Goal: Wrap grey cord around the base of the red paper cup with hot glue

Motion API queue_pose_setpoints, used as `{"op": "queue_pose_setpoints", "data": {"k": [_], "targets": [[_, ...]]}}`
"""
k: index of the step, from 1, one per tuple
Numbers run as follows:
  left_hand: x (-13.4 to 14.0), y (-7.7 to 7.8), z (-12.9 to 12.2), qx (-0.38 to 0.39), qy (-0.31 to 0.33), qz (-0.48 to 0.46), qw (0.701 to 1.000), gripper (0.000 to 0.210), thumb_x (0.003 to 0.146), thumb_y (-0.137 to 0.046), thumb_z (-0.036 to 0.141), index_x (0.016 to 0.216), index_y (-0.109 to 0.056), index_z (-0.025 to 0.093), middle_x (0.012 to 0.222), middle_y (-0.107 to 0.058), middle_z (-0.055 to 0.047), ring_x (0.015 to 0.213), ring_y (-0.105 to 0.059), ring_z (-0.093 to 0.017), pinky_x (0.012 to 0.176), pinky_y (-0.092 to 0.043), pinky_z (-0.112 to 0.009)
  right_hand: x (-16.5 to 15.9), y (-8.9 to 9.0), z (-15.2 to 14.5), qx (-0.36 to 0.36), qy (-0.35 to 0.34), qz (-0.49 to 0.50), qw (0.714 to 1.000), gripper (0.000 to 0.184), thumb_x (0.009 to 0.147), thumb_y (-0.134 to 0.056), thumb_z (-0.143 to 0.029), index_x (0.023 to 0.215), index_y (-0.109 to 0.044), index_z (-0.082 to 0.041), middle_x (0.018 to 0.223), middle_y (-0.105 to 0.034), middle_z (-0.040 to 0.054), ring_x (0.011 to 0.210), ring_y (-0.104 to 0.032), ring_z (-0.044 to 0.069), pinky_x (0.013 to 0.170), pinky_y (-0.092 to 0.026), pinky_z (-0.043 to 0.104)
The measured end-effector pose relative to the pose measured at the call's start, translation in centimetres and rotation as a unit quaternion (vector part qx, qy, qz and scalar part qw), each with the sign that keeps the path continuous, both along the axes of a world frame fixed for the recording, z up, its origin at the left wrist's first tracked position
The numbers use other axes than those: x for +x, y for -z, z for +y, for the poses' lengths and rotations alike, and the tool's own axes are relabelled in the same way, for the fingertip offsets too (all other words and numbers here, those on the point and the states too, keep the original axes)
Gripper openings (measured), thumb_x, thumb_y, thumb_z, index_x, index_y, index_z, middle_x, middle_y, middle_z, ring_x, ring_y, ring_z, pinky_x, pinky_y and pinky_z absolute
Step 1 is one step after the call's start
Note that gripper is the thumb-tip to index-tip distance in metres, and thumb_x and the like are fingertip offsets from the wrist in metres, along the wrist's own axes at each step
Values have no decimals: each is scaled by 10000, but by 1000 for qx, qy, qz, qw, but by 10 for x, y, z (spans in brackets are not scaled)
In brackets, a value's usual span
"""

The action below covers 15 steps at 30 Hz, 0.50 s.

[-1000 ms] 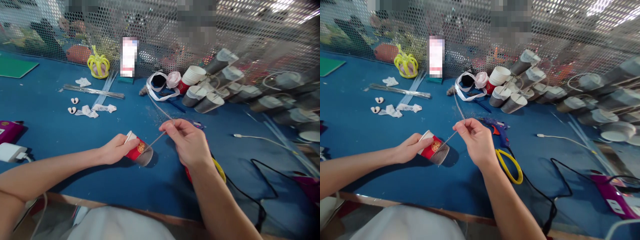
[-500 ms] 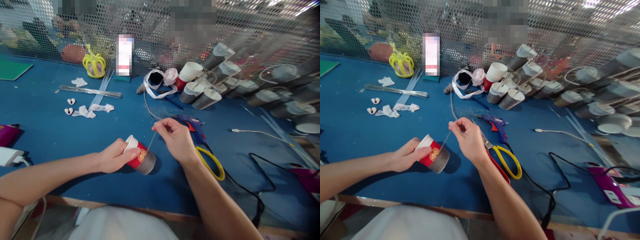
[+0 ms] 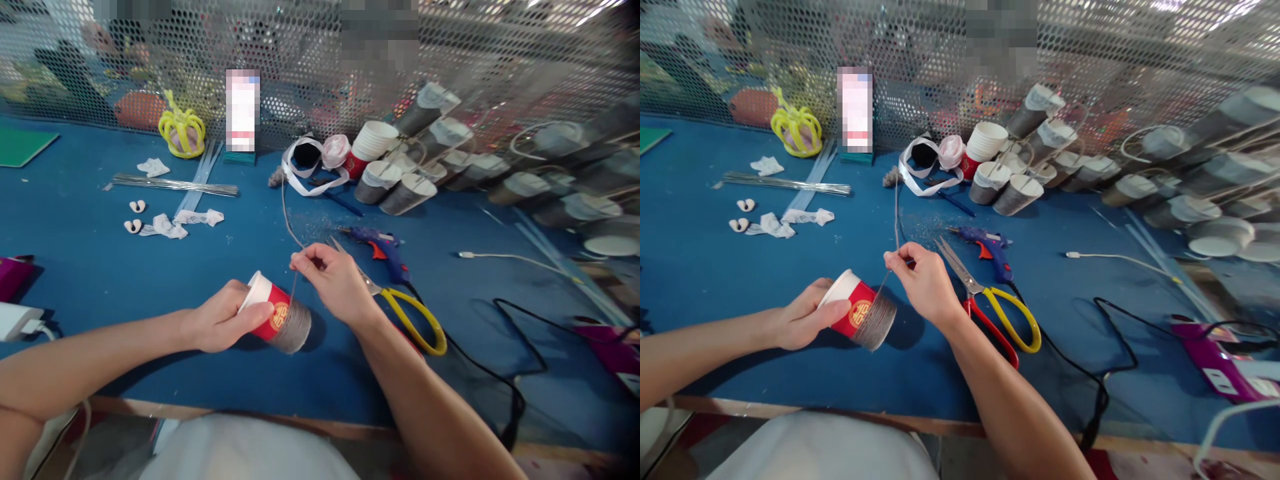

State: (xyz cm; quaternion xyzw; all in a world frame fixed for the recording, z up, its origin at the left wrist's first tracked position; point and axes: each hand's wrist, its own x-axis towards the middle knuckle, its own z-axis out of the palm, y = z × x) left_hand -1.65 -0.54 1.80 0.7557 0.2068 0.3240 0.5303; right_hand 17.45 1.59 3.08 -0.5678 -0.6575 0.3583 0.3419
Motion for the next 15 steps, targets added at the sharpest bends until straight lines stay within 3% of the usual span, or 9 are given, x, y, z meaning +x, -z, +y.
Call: {"op": "queue_pose_setpoints", "data": {"k": [15], "targets": [[1,-2,2,137,-7,-18,990,384,943,-294,262,571,-336,176,464,-404,20,430,-352,-78,428,-295,-222,-4,9,-2,-42,-66,-4,997,290,812,-528,-415,644,-546,-179,588,-531,-24,539,-422,104,530,-343,260]]}}
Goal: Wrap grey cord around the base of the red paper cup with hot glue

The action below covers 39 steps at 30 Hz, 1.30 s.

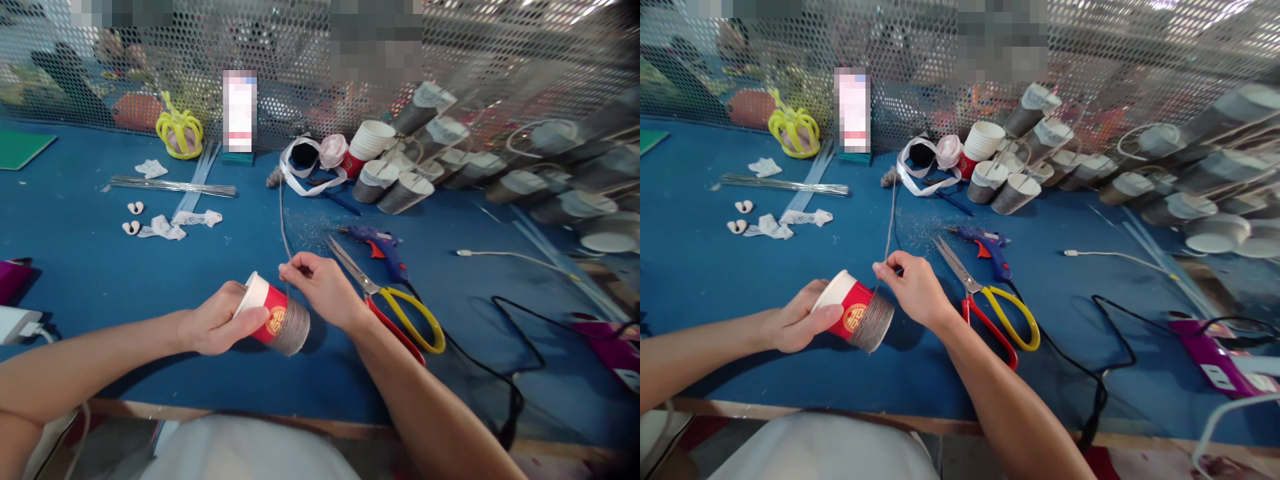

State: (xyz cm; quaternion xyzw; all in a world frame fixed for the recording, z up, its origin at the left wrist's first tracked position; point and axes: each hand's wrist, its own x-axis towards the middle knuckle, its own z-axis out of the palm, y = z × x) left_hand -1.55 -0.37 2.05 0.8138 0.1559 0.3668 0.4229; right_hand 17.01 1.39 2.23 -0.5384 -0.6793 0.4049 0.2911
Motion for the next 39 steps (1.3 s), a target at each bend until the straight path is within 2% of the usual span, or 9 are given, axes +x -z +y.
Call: {"op": "queue_pose_setpoints", "data": {"k": [8,15,21,25,30,33,36,39], "targets": [[-2,4,1,20,-14,5,1000,409,951,-268,291,591,-415,164,500,-512,-19,440,-441,-99,461,-370,-234,-2,0,-2,-21,-18,-11,1000,293,812,-517,-408,619,-509,-188,572,-509,-26,531,-400,104,509,-328,255],[-3,4,0,22,-18,0,1000,410,949,-286,274,576,-414,160,490,-510,-17,433,-443,-94,463,-361,-231,-4,-1,-2,-41,-32,5,999,316,802,-520,-419,587,-451,-198,540,-420,-48,511,-337,93,468,-285,241],[-3,6,1,1,-16,3,1000,419,950,-289,305,590,-442,154,507,-522,-21,450,-454,-99,468,-372,-234,-5,1,-2,-57,-39,23,997,322,793,-529,-430,583,-450,-199,540,-416,-46,513,-332,95,460,-271,240],[-4,5,-1,-84,-42,11,996,470,944,-307,391,577,-469,145,495,-504,-9,448,-439,-95,445,-360,-226,-5,5,-1,-70,-40,42,996,328,786,-532,-453,590,-448,-203,539,-421,-45,508,-350,97,454,-272,240],[-1,6,-5,-220,-76,-14,972,517,899,-377,489,541,-487,133,467,-464,6,438,-403,-87,434,-340,-220,-5,6,0,-89,-36,66,993,366,770,-541,-499,583,-439,-202,527,-415,-48,495,-342,89,438,-273,232],[2,8,-7,-335,-84,-44,938,499,856,-451,506,552,-524,116,490,-481,3,467,-419,-87,461,-352,-214,-7,6,0,-100,-28,80,991,386,741,-558,-525,573,-441,-198,529,-424,-47,497,-348,84,431,-283,223],[5,9,-7,-445,-98,-97,885,418,808,-532,483,640,-600,107,554,-550,-6,513,-469,-96,510,-387,-209,-10,6,0,-110,-17,90,990,380,700,-587,-521,563,-461,-189,542,-459,-39,496,-377,79,431,-309,218],[10,4,-5,-497,-111,-133,850,378,774,-572,459,612,-609,118,551,-573,-4,497,-487,-95,496,-386,-199,-11,7,1,-106,0,90,990,344,661,-626,-473,546,-482,-184,534,-490,-32,489,-421,83,440,-351,223]]}}
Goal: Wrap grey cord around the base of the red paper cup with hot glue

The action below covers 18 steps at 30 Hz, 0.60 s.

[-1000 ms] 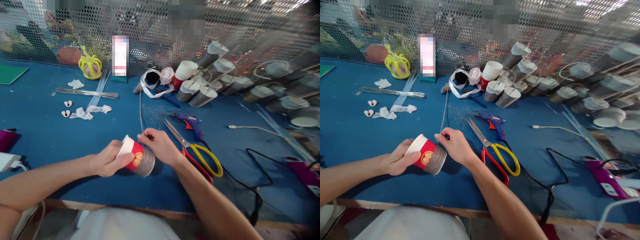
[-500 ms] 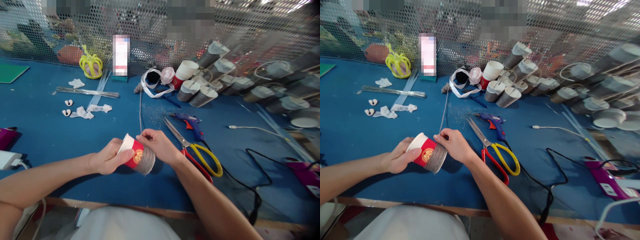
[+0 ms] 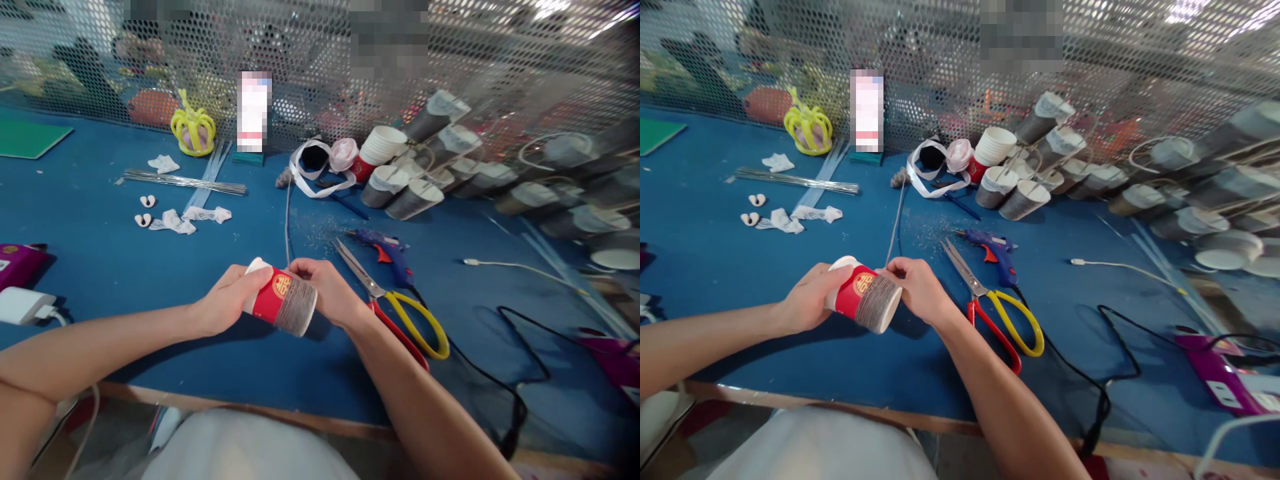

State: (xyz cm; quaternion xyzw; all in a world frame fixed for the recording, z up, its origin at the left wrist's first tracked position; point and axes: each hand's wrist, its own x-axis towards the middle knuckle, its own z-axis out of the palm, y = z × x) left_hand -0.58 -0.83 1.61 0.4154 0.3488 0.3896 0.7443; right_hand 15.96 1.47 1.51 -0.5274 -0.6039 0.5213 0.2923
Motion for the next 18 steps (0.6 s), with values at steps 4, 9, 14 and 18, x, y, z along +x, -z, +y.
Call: {"op": "queue_pose_setpoints", "data": {"k": [4,9,14,18], "targets": [[7,-10,8,-78,-51,13,996,374,822,-513,397,559,-560,135,488,-540,11,453,-491,-93,470,-370,-194,8,-2,5,52,63,-25,996,227,728,-585,-395,713,-592,-168,674,-616,23,594,-554,127,524,-445,250],[12,-14,16,-159,-102,-16,982,314,835,-537,399,707,-578,116,552,-586,7,533,-553,-115,553,-423,-213,16,-22,-2,134,136,-60,980,299,788,-533,-450,877,-583,-168,802,-656,61,685,-613,154,598,-506,284],[11,-13,14,-105,-88,-17,990,338,841,-533,390,702,-623,95,565,-614,-8,545,-544,-112,552,-401,-202,6,-39,-23,157,25,-199,967,174,716,-638,-351,783,-613,-192,701,-665,19,577,-597,137,550,-501,268],[9,-12,13,-75,-71,9,995,401,887,-434,387,705,-646,99,576,-616,-15,594,-549,-124,596,-404,-208,0,-32,-31,206,29,-227,951,177,714,-631,-318,821,-601,-179,750,-666,41,642,-619,160,582,-518,289]]}}
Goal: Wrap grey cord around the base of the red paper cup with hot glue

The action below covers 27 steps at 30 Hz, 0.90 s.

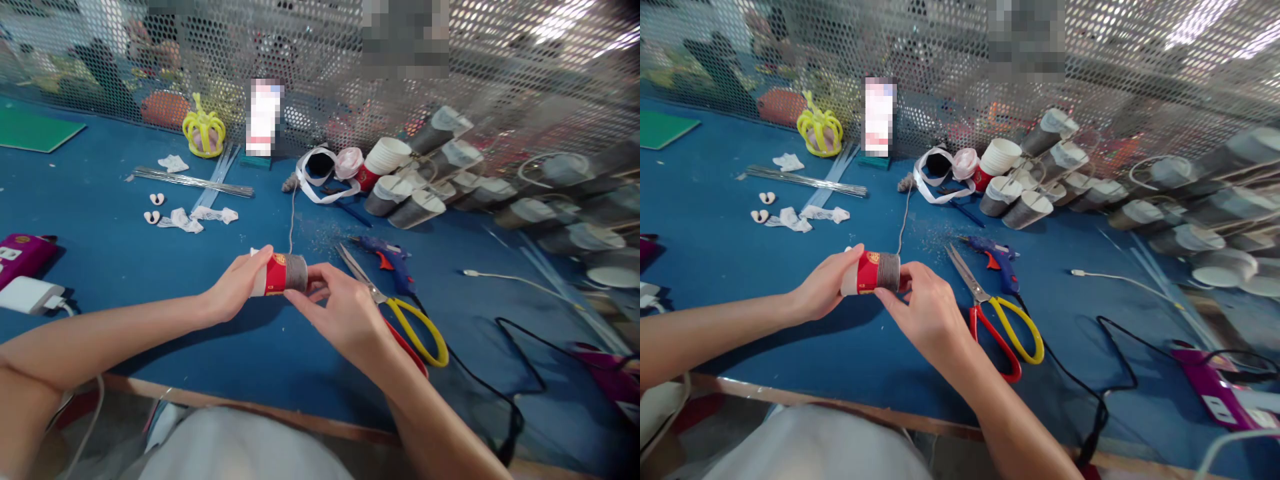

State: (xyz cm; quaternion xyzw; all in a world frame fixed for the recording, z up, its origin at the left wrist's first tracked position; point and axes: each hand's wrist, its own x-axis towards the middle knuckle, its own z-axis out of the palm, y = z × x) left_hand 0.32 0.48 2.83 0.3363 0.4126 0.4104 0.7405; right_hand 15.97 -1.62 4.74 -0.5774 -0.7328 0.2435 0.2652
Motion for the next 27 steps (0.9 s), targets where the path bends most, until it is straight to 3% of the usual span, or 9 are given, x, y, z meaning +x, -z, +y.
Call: {"op": "queue_pose_setpoints", "data": {"k": [6,14,19,22,24,27], "targets": [[-2,12,-1,50,24,40,998,421,811,-513,507,697,-636,122,619,-603,-11,635,-540,-137,610,-401,-219,0,10,-3,3,22,11,1000,157,722,-604,-299,816,-590,-174,734,-663,53,636,-620,178,592,-523,324],[-4,17,-2,88,38,79,992,465,835,-469,531,698,-642,122,626,-624,-18,608,-557,-133,597,-422,-220,-1,8,-5,-10,36,13,999,119,707,-590,-263,788,-585,-176,715,-651,52,615,-601,176,611,-511,335],[-8,12,-7,150,81,109,979,548,860,-384,572,816,-672,108,689,-666,-43,672,-598,-160,658,-464,-241,8,3,-2,-101,10,130,986,204,711,-621,-371,791,-572,-190,701,-642,21,620,-596,146,602,-497,285],[-11,9,-12,273,152,130,941,522,891,-359,520,935,-666,101,855,-681,-75,803,-608,-186,755,-471,-268,17,3,2,-155,21,180,971,235,730,-597,-422,743,-544,-193,622,-589,-9,570,-559,124,538,-459,252],[-12,8,-13,329,161,154,918,466,896,-381,472,916,-673,111,858,-673,-71,804,-596,-179,756,-460,-262,21,5,3,-180,27,198,963,255,731,-594,-437,705,-525,-193,583,-556,-21,551,-531,115,523,-437,245],[-11,8,-8,280,151,160,935,379,834,-506,455,779,-674,120,721,-648,-38,688,-565,-151,665,-443,-242,24,8,1,-174,27,206,963,262,732,-599,-435,681,-497,-200,556,-513,-39,522,-483,103,501,-405,240]]}}
